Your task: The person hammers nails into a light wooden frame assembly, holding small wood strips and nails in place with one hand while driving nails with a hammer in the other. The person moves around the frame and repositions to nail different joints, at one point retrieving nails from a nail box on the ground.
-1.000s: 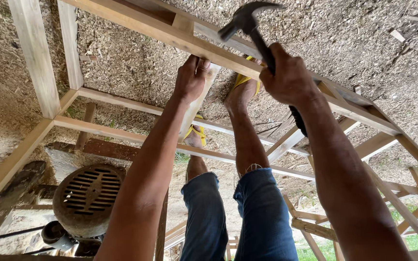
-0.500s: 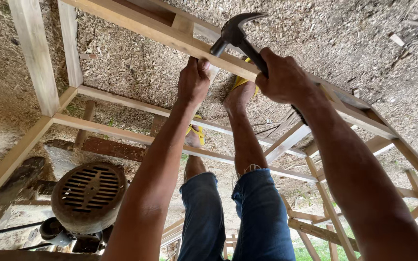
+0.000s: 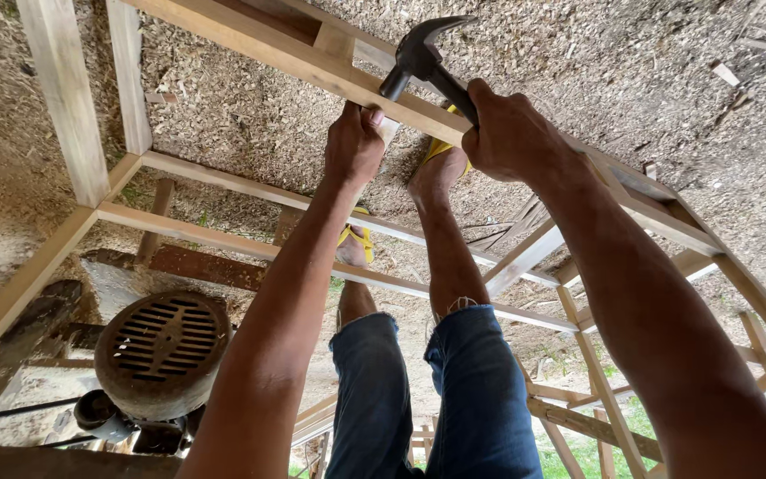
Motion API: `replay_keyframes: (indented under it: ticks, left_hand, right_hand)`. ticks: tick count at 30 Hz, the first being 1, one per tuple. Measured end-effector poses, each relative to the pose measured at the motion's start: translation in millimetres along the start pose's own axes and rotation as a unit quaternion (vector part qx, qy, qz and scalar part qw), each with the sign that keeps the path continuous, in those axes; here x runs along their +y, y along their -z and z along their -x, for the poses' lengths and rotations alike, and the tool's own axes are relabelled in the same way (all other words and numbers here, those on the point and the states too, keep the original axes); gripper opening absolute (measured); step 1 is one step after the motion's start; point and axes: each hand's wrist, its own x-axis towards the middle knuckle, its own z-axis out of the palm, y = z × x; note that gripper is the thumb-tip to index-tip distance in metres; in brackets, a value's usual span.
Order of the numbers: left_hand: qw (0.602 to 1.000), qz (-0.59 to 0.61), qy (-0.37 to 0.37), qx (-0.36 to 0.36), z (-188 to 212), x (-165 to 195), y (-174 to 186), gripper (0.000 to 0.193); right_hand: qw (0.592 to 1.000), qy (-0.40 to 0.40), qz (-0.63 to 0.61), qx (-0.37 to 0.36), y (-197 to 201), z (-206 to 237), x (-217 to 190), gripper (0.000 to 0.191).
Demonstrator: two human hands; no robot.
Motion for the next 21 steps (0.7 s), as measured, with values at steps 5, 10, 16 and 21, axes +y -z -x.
replay_keyframes:
  ticks: [5,10,16,21]
  left_hand:
    - [1.000,0.025,-0.015,-0.007,4.7,4.0,5.0,0.027]
    - [0.993,0.063,0.024,-0.100,5.2,-4.3,15.2,0.037]
    - [0.985,-0.004,-0.158,-0.062,16.0,-14.2,17.3,0.102]
    - [0.935,0.299,0.151,-0.117,15.6,-9.6,7.8,0.095]
  right_hand:
    - [0.999,-0.007,-0.052,0.009,-15.5,3.6,5.2,0.031]
    - [0.994,0.002,-0.103,0.033,-31.0,8.1,20.2,0.023]
    - [0.984,0.038,-0.076,0.157,-13.3,9.3,40.6,0.019]
    - [0.998,0.020,-0.053,0.034,-16.8,5.8,22.1,0.030]
